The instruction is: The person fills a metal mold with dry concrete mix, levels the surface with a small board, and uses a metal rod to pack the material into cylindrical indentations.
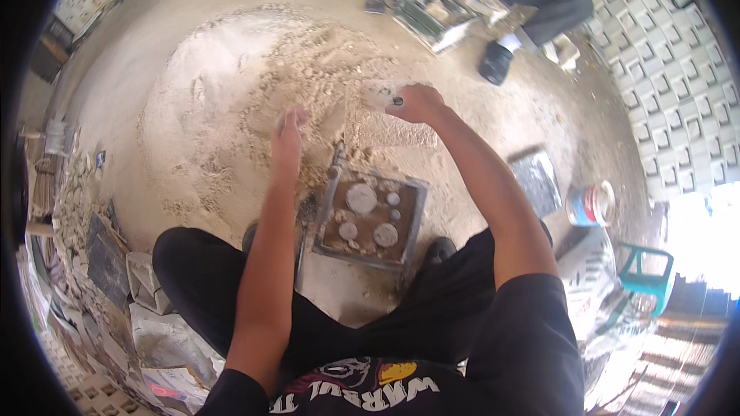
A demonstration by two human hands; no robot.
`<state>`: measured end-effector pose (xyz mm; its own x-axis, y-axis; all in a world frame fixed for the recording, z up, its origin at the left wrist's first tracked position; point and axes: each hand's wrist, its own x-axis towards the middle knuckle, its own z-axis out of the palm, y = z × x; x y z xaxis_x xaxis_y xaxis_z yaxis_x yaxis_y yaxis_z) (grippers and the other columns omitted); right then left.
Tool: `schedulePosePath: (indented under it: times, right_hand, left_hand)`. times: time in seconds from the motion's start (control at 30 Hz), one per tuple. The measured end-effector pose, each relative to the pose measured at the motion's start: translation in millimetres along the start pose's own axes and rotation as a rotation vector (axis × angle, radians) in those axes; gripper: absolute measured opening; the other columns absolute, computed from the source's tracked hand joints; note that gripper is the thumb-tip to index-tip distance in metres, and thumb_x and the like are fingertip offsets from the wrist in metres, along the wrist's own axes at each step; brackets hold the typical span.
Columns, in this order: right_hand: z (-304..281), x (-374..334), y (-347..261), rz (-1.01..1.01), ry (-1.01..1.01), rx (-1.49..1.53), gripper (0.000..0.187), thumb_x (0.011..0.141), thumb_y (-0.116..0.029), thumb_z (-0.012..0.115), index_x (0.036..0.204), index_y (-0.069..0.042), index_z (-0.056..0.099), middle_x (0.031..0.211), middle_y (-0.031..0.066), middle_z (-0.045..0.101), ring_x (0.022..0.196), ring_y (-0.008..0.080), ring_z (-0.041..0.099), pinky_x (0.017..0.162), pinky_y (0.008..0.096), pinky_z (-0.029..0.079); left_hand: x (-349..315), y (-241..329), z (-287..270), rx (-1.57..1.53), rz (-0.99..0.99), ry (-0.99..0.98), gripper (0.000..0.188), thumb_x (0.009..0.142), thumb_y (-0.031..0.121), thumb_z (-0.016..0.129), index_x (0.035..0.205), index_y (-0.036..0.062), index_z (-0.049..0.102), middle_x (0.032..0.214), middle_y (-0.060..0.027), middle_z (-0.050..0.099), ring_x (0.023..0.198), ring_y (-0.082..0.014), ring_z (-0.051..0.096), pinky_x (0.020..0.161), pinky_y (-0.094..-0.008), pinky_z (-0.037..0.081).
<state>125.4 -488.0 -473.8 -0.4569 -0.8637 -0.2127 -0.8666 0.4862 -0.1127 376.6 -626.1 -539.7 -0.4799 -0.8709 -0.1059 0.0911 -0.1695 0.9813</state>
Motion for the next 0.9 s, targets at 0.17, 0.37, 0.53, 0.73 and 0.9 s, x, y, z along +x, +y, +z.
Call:
schedulePosePath:
  times: [0.17, 0.37, 0.53, 0.73, 0.9]
  right_hand:
    - [-34.3, -77.2, 2.3, -0.025, -0.098, -0.104, 0.044, 0.073, -0.049, 0.06, 0.083, -0.007, 0.069, 0.084, 0.0182, 0.068, 0.082, 0.0344, 0.066, 0.075, 0.0434, 0.052]
    - [-18.4, -165.2, 9.5, 0.053, -0.258, -0.271, 0.054, 0.076, -0.057, 0.062, 0.091, -0.006, 0.071, 0.091, 0.0123, 0.07, 0.085, 0.029, 0.068, 0.078, 0.0401, 0.054]
    - [1.4, -223.9, -14.3, 0.139, -0.32, -0.291, 0.052, 0.078, -0.055, 0.064, 0.096, -0.006, 0.071, 0.098, 0.0108, 0.07, 0.089, 0.028, 0.068, 0.076, 0.0408, 0.055]
    - [30.3, -232.1, -33.2, 0.141, -0.326, -0.331, 0.048, 0.076, -0.05, 0.072, 0.094, -0.006, 0.071, 0.098, 0.0123, 0.07, 0.09, 0.0274, 0.068, 0.074, 0.0388, 0.056]
    - [42.1, -216.9, -48.4, 0.134, -0.328, -0.397, 0.049, 0.073, -0.048, 0.075, 0.098, -0.007, 0.071, 0.1, 0.0102, 0.07, 0.093, 0.0258, 0.068, 0.075, 0.0375, 0.056]
  left_hand:
    - [-7.9, 28.6, 33.3, 0.224, 0.097, -0.186, 0.046, 0.098, 0.041, 0.045, 0.114, 0.0017, 0.062, 0.104, -0.0077, 0.068, 0.1, -0.0183, 0.062, 0.085, -0.0324, 0.046]
    - [-44.3, 58.2, 67.4, 0.699, -0.009, -0.397, 0.055, 0.096, 0.047, 0.046, 0.128, 0.0022, 0.054, 0.123, -0.0167, 0.06, 0.117, -0.0251, 0.056, 0.099, -0.0374, 0.041]
    - [-83.5, 25.2, 67.3, 0.817, -0.033, -0.53, 0.057, 0.094, 0.049, 0.047, 0.131, 0.0055, 0.052, 0.13, -0.0203, 0.056, 0.123, -0.0297, 0.052, 0.103, -0.0398, 0.04]
    - [-98.1, 1.4, 62.7, 0.838, 0.017, -0.64, 0.052, 0.092, 0.047, 0.05, 0.119, 0.0029, 0.06, 0.111, -0.0176, 0.066, 0.106, -0.0305, 0.061, 0.093, -0.0391, 0.044]
    - [-102.8, 1.4, 48.3, 0.87, 0.012, -0.558, 0.05, 0.092, 0.042, 0.052, 0.122, 0.0021, 0.058, 0.111, -0.0214, 0.065, 0.106, -0.0353, 0.061, 0.091, -0.0408, 0.046]
